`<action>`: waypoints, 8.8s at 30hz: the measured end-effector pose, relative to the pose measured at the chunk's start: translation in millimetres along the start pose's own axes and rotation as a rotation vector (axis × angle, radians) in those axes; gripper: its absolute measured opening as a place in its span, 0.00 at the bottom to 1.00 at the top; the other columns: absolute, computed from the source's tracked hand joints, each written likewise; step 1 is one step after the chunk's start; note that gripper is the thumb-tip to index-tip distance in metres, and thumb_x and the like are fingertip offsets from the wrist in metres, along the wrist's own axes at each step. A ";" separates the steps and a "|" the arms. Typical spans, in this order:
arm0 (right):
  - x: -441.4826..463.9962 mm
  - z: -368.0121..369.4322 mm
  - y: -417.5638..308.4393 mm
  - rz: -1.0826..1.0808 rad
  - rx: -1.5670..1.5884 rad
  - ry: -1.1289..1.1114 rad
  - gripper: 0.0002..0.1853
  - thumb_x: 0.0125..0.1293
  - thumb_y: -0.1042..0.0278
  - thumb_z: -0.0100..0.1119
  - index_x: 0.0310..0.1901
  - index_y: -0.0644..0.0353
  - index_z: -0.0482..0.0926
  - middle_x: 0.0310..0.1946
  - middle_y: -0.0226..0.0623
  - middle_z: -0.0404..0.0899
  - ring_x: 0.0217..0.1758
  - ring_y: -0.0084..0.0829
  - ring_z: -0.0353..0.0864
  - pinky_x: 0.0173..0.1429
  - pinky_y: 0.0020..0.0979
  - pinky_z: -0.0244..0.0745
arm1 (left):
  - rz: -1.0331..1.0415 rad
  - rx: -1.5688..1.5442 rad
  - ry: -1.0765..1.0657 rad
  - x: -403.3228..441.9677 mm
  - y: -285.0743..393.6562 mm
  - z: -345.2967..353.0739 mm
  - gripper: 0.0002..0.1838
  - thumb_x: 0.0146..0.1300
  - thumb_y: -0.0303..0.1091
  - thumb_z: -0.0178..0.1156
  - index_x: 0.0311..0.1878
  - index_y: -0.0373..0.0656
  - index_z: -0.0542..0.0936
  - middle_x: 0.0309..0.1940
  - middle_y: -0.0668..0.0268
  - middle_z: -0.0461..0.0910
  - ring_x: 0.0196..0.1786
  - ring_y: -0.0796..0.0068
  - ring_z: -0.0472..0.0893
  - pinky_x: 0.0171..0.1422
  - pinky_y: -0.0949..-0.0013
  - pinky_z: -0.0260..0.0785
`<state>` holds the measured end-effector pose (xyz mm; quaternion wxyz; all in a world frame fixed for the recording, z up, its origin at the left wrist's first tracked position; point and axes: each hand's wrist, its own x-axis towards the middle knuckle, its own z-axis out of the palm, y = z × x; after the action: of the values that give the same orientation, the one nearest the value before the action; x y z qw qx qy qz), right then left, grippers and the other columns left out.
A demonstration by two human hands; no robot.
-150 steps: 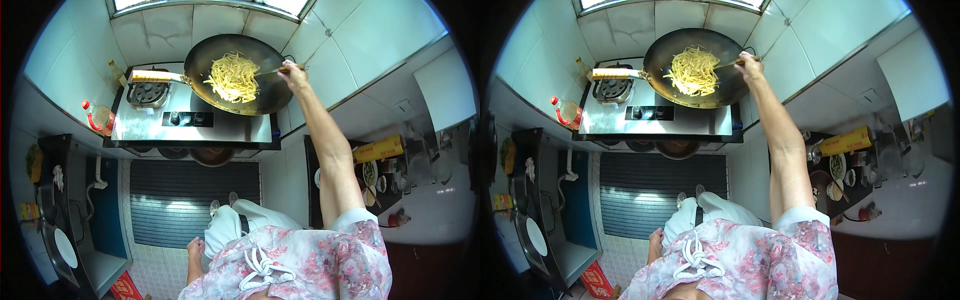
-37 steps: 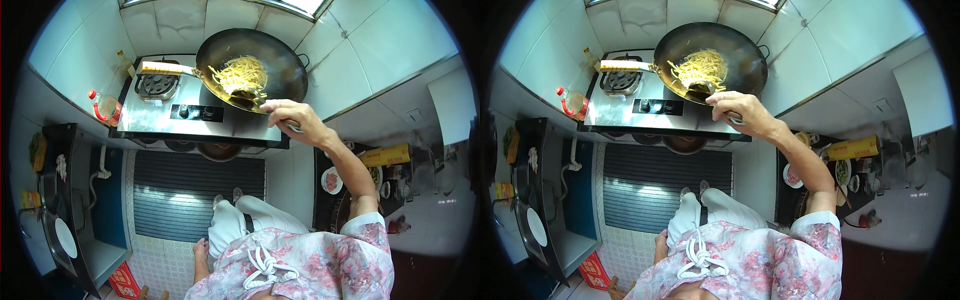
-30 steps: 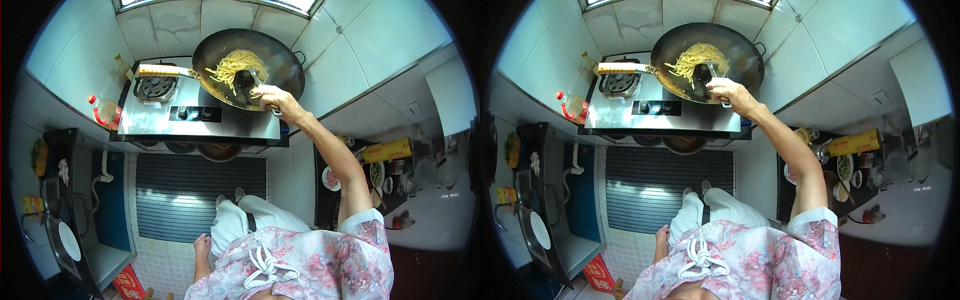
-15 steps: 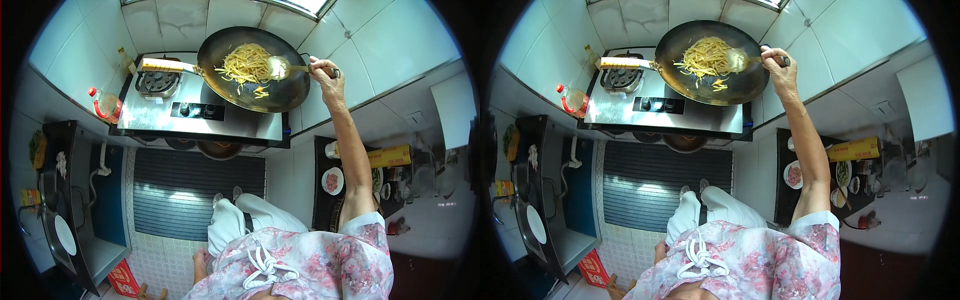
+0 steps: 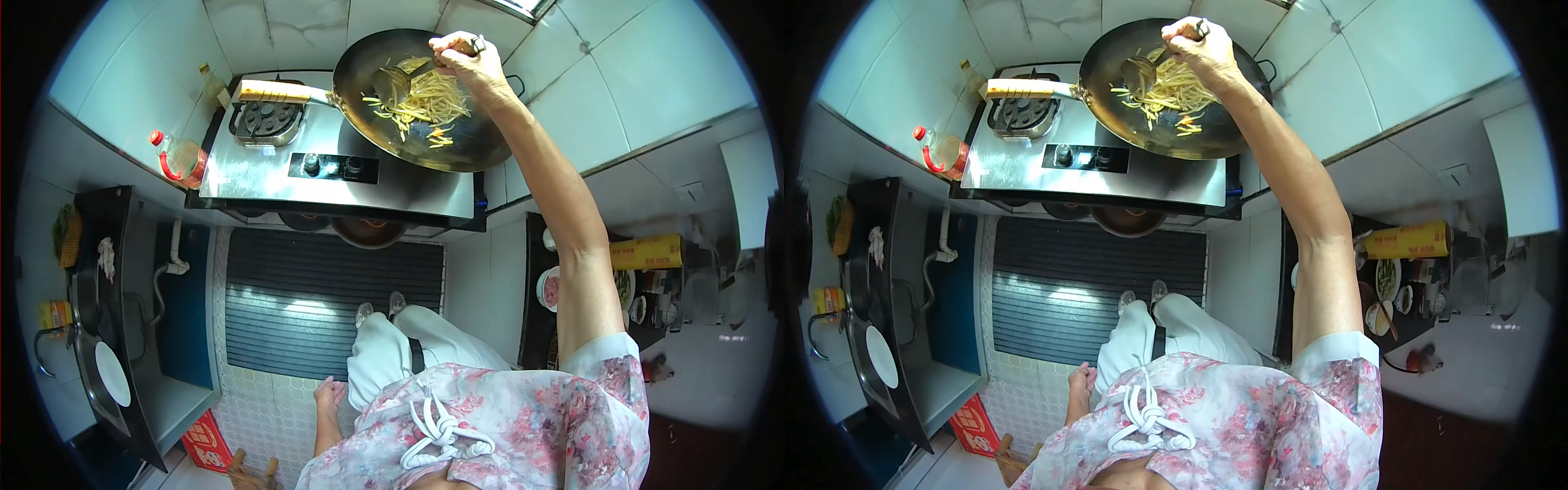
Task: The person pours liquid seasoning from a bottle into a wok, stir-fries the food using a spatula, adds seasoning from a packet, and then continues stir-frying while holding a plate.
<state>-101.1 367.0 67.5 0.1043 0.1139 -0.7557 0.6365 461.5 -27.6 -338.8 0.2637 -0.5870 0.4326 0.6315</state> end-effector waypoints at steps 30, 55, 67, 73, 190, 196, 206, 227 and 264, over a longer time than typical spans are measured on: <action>-38.8 -115.8 -17.1 0.181 -0.287 0.441 0.06 0.56 0.76 0.62 0.36 0.58 0.84 0.31 0.30 0.81 0.33 0.25 0.81 0.37 0.27 0.81 | -0.227 -0.093 -0.011 32.4 -77.3 -47.1 0.21 0.65 0.27 0.47 0.62 0.37 0.72 0.44 0.54 0.78 0.43 0.57 0.82 0.46 0.54 0.79; -79.1 -54.0 -36.0 -0.192 -0.163 -0.240 0.02 0.63 0.80 0.59 0.35 0.64 0.81 0.48 0.42 0.83 0.58 0.30 0.78 0.63 0.30 0.71 | -0.109 0.103 0.015 15.1 -32.2 -7.7 0.21 0.64 0.26 0.49 0.60 0.45 0.76 0.41 0.62 0.81 0.39 0.69 0.82 0.40 0.63 0.77; -138.4 -19.2 -74.4 -0.313 -0.481 -0.577 0.10 0.47 0.86 0.62 0.31 0.60 0.78 0.46 0.38 0.82 0.52 0.38 0.82 0.56 0.33 0.77 | -0.073 0.025 -0.041 24.0 -23.2 10.9 0.22 0.62 0.25 0.49 0.60 0.41 0.74 0.41 0.59 0.81 0.38 0.69 0.84 0.31 0.68 0.77; -135.5 -21.5 -15.4 -0.470 -0.809 -0.566 0.18 0.39 0.85 0.68 0.33 0.56 0.76 0.51 0.32 0.79 0.59 0.37 0.76 0.64 0.36 0.72 | -0.016 0.069 -0.063 27.0 -4.0 18.7 0.21 0.63 0.24 0.48 0.61 0.40 0.73 0.43 0.56 0.81 0.42 0.64 0.84 0.41 0.63 0.80; -2.0 -31.3 -38.4 0.072 -0.208 0.407 0.10 0.57 0.69 0.69 0.41 0.60 0.85 0.35 0.35 0.84 0.36 0.28 0.85 0.36 0.30 0.84 | -0.072 0.039 0.030 11.2 -25.4 -7.3 0.21 0.62 0.24 0.49 0.60 0.41 0.74 0.43 0.57 0.80 0.42 0.65 0.83 0.44 0.59 0.80; -2.9 -13.9 -9.9 0.075 -0.061 0.322 0.10 0.56 0.68 0.71 0.39 0.62 0.85 0.35 0.36 0.84 0.37 0.29 0.84 0.38 0.31 0.85 | -0.101 0.045 0.001 14.7 -29.2 4.0 0.22 0.62 0.24 0.49 0.60 0.44 0.75 0.40 0.61 0.81 0.38 0.69 0.83 0.39 0.64 0.78; -21.8 -57.9 -6.4 -0.009 -0.572 0.264 0.07 0.61 0.67 0.67 0.40 0.57 0.86 0.31 0.30 0.84 0.33 0.21 0.83 0.37 0.25 0.82 | -0.052 -0.042 0.032 12.1 -24.2 6.9 0.21 0.64 0.25 0.48 0.60 0.42 0.75 0.44 0.57 0.80 0.44 0.63 0.83 0.44 0.58 0.80; -36.4 -91.1 -9.8 0.142 -0.040 0.461 0.09 0.57 0.67 0.68 0.37 0.62 0.84 0.31 0.35 0.83 0.33 0.28 0.85 0.33 0.29 0.83 | 0.006 -0.005 -0.010 15.7 10.2 25.0 0.21 0.65 0.24 0.46 0.61 0.40 0.72 0.42 0.57 0.80 0.40 0.64 0.83 0.43 0.59 0.80; -19.3 -35.3 5.8 0.041 -0.197 0.201 0.10 0.60 0.64 0.66 0.38 0.61 0.85 0.30 0.35 0.84 0.36 0.23 0.84 0.40 0.26 0.83 | -0.064 -0.003 -0.011 16.8 -23.9 17.3 0.21 0.62 0.23 0.49 0.60 0.43 0.75 0.39 0.60 0.82 0.38 0.68 0.83 0.35 0.64 0.79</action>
<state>-84.1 403.6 62.1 0.1772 0.0235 -0.8024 0.5694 469.8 -4.1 -361.8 0.2854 -0.5975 0.4113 0.6265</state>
